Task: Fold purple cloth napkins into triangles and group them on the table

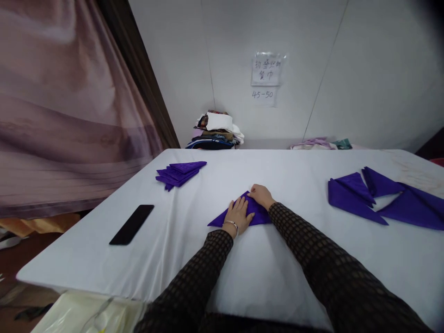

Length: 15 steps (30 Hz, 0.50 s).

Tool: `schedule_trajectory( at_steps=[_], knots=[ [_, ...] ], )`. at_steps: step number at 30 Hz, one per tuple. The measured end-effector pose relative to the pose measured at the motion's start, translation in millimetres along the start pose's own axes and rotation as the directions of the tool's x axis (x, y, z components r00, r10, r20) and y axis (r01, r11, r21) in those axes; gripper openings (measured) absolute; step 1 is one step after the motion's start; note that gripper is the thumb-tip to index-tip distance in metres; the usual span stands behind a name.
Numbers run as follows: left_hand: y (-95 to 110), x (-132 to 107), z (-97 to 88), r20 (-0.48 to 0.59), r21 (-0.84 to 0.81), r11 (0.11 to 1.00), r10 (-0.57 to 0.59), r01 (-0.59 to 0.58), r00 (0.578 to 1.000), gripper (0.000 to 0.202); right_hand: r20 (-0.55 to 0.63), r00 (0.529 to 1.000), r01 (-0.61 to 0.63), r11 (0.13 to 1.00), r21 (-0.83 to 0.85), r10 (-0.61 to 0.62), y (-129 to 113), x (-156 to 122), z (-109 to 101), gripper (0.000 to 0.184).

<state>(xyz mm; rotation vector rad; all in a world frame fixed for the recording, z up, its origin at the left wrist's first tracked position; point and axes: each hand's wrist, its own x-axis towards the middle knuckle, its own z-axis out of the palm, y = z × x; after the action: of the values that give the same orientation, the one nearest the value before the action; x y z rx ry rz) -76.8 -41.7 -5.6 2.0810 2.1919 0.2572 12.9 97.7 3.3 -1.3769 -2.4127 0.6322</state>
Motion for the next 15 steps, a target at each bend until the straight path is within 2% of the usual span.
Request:
schedule_trajectory(
  at_steps=[4, 6, 8, 10, 12, 15],
  knots=[
    [-2.5, -1.3, 1.8, 0.009, 0.016, 1.0, -0.007, 0.007, 1.0, 0.06, -0.047, 0.998, 0.037, 0.999, 0.015, -0.036, -7.1, -5.7, -5.2, 0.017],
    [-1.8, -1.1, 1.0, 0.017, 0.023, 1.0, -0.01, 0.01, 1.0, 0.061, -0.091, 0.992, 0.094, 0.995, 0.03, -0.091, -13.3, -17.1, -6.6, 0.024],
    [-1.3, -0.7, 0.4, 0.019, 0.03, 1.0, -0.004, 0.004, 1.0, 0.061, -0.102, 0.974, 0.208, 0.977, 0.05, -0.202, -18.7, -33.2, -4.3, 0.028],
    [-1.1, -0.3, 0.1, 0.016, 0.038, 0.999, 0.009, -0.01, 1.0, 0.06, -0.057, 0.935, 0.353, 0.934, 0.062, -0.35, -21.2, -49.3, 1.3, 0.03],
    [-1.0, 0.1, -0.1, 0.015, 0.043, 0.999, 0.016, -0.017, 1.0, 0.06, 0.014, 0.896, 0.443, 0.895, 0.06, -0.444, -20.4, -60.5, 7.5, 0.038],
    [-0.3, 0.9, -1.2, 0.022, 0.034, 0.999, 0.0, -0.001, 1.0, 0.061, 0.082, 0.897, 0.431, 0.901, 0.047, -0.434, -16.8, -64.3, 11.3, 0.05]
  ],
)
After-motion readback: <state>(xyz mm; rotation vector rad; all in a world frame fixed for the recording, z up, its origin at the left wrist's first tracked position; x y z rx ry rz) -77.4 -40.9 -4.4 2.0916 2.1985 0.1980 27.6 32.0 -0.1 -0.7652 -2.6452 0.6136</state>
